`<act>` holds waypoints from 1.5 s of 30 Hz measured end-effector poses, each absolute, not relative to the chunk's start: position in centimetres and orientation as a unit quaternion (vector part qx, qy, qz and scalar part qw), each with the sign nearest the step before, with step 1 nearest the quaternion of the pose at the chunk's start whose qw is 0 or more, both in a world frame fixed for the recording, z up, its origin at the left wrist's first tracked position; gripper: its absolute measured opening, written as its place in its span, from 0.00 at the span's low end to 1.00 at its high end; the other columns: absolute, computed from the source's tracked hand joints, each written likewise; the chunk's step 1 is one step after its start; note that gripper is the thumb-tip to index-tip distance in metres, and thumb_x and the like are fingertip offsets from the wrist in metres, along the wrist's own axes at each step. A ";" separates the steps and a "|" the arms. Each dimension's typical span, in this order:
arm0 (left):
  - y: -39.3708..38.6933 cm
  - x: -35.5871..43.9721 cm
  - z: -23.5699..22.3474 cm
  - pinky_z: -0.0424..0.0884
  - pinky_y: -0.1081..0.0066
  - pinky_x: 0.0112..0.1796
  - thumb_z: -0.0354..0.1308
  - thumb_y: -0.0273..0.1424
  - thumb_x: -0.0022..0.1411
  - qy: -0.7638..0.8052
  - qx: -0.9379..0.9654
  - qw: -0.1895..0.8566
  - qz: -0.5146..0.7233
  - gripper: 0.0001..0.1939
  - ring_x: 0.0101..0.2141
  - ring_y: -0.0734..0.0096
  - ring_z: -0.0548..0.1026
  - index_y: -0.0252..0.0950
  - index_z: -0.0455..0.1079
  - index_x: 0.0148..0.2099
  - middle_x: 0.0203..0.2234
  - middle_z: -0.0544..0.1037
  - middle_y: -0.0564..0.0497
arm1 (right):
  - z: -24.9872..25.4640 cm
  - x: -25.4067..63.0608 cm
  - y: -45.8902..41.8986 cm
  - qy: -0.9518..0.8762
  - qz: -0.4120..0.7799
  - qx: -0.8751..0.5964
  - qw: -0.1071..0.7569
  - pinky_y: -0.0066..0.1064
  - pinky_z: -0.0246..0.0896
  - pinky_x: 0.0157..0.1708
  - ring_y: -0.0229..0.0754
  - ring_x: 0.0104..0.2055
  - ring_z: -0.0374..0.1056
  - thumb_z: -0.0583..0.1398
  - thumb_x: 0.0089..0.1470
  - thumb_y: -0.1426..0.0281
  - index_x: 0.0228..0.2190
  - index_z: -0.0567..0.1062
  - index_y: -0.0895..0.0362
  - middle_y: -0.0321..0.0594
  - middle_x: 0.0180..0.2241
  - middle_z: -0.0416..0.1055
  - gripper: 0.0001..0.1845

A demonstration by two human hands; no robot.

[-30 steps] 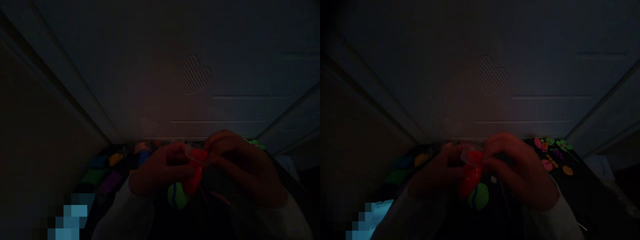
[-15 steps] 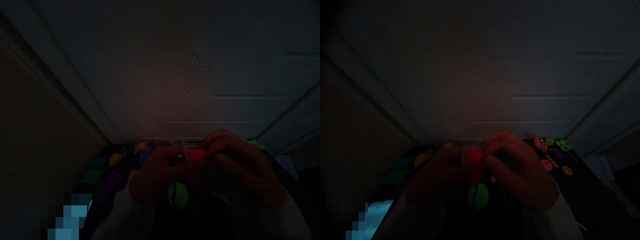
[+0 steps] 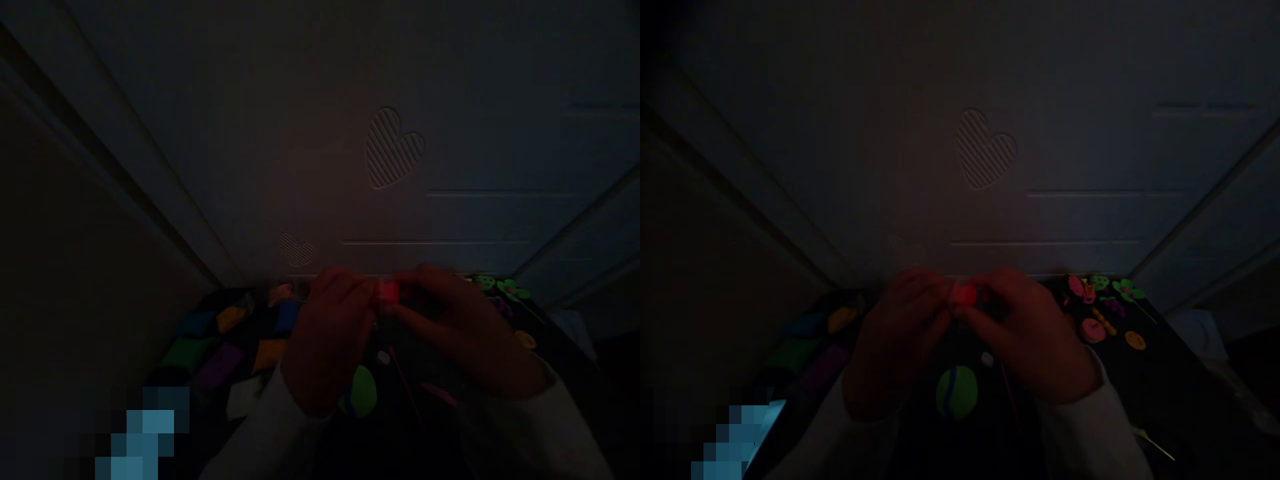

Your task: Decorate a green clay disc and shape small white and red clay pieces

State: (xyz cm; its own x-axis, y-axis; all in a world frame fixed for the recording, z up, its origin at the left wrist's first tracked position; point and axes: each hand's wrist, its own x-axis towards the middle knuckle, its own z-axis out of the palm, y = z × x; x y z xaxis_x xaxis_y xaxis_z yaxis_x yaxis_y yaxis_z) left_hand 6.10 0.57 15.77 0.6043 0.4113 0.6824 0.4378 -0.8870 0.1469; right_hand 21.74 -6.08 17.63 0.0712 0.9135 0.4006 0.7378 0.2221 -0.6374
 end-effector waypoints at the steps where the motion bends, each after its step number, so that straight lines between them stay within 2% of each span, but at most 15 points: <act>1: 0.5 6.2 15.7 0.69 0.65 0.43 0.52 0.22 0.61 -0.236 -0.894 0.026 -0.379 0.06 0.38 0.66 0.71 0.33 0.70 0.39 0.34 0.77 0.48 | 17.5 21.7 -6.0 -0.675 0.111 -0.611 0.398 0.32 0.61 0.35 0.39 0.34 0.67 0.62 0.52 0.65 0.37 0.74 0.52 0.36 0.33 0.73 0.09; 8: 0.4 6.1 15.2 0.70 0.65 0.40 0.55 0.21 0.59 -0.274 -0.899 -0.027 -0.341 0.04 0.38 0.66 0.72 0.34 0.69 0.36 0.36 0.76 0.48 | 17.3 21.3 -5.6 -0.720 0.098 -0.572 0.382 0.32 0.63 0.40 0.39 0.39 0.67 0.60 0.54 0.71 0.36 0.74 0.56 0.40 0.36 0.69 0.06; 15: 0.8 6.5 15.4 0.69 0.68 0.39 0.56 0.19 0.57 -0.281 -0.905 -0.035 -0.319 0.05 0.36 0.67 0.73 0.33 0.69 0.33 0.33 0.76 0.49 | 17.1 21.7 -5.5 -0.733 0.110 -0.574 0.347 0.33 0.62 0.40 0.39 0.37 0.67 0.58 0.52 0.75 0.33 0.72 0.57 0.39 0.34 0.72 0.04; 19: 1.2 6.3 15.7 0.68 0.69 0.37 0.57 0.23 0.58 -0.303 -0.911 -0.060 -0.273 0.03 0.34 0.68 0.72 0.34 0.69 0.32 0.29 0.75 0.52 | 17.2 21.9 -5.6 -0.725 0.112 -0.586 0.344 0.31 0.61 0.36 0.39 0.35 0.68 0.59 0.51 0.74 0.32 0.72 0.57 0.39 0.32 0.72 0.03; 25: 1.7 5.6 15.7 0.66 0.69 0.36 0.53 0.28 0.62 -0.345 -0.906 -0.090 -0.229 0.05 0.33 0.69 0.72 0.36 0.70 0.35 0.31 0.74 0.52 | 17.2 22.1 -5.5 -0.710 0.112 -0.599 0.352 0.30 0.62 0.35 0.38 0.35 0.69 0.60 0.51 0.73 0.32 0.73 0.56 0.37 0.32 0.73 0.04; 30: 1.6 5.9 15.5 0.65 0.68 0.36 0.54 0.25 0.60 -0.342 -0.911 -0.086 -0.211 0.04 0.34 0.68 0.73 0.35 0.69 0.34 0.31 0.74 0.51 | 16.8 21.8 -5.3 -0.727 0.124 -0.573 0.357 0.30 0.64 0.39 0.38 0.38 0.70 0.60 0.53 0.73 0.37 0.74 0.55 0.37 0.36 0.75 0.08; 36: 1.2 6.1 15.3 0.65 0.66 0.37 0.53 0.23 0.60 -0.349 -0.914 -0.053 -0.201 0.04 0.35 0.65 0.73 0.34 0.68 0.34 0.30 0.74 0.49 | 16.5 21.5 -4.7 -0.741 0.115 -0.578 0.321 0.33 0.63 0.42 0.41 0.41 0.72 0.58 0.56 0.71 0.38 0.76 0.55 0.40 0.38 0.77 0.08; 42: 1.6 6.0 15.2 0.65 0.67 0.36 0.53 0.24 0.60 -0.361 -0.907 -0.080 -0.199 0.03 0.33 0.65 0.73 0.35 0.67 0.35 0.30 0.74 0.49 | 16.1 21.5 -4.3 -0.745 0.142 -0.571 0.315 0.30 0.64 0.37 0.39 0.38 0.73 0.57 0.56 0.70 0.39 0.77 0.54 0.39 0.37 0.78 0.11; 45: 1.7 6.1 15.2 0.66 0.68 0.37 0.54 0.23 0.58 -0.343 -0.910 -0.117 -0.204 0.06 0.35 0.66 0.73 0.35 0.67 0.38 0.33 0.75 0.49 | 16.1 21.6 -4.2 -0.736 0.172 -0.577 0.311 0.29 0.63 0.34 0.38 0.34 0.73 0.58 0.54 0.70 0.37 0.78 0.55 0.38 0.34 0.78 0.10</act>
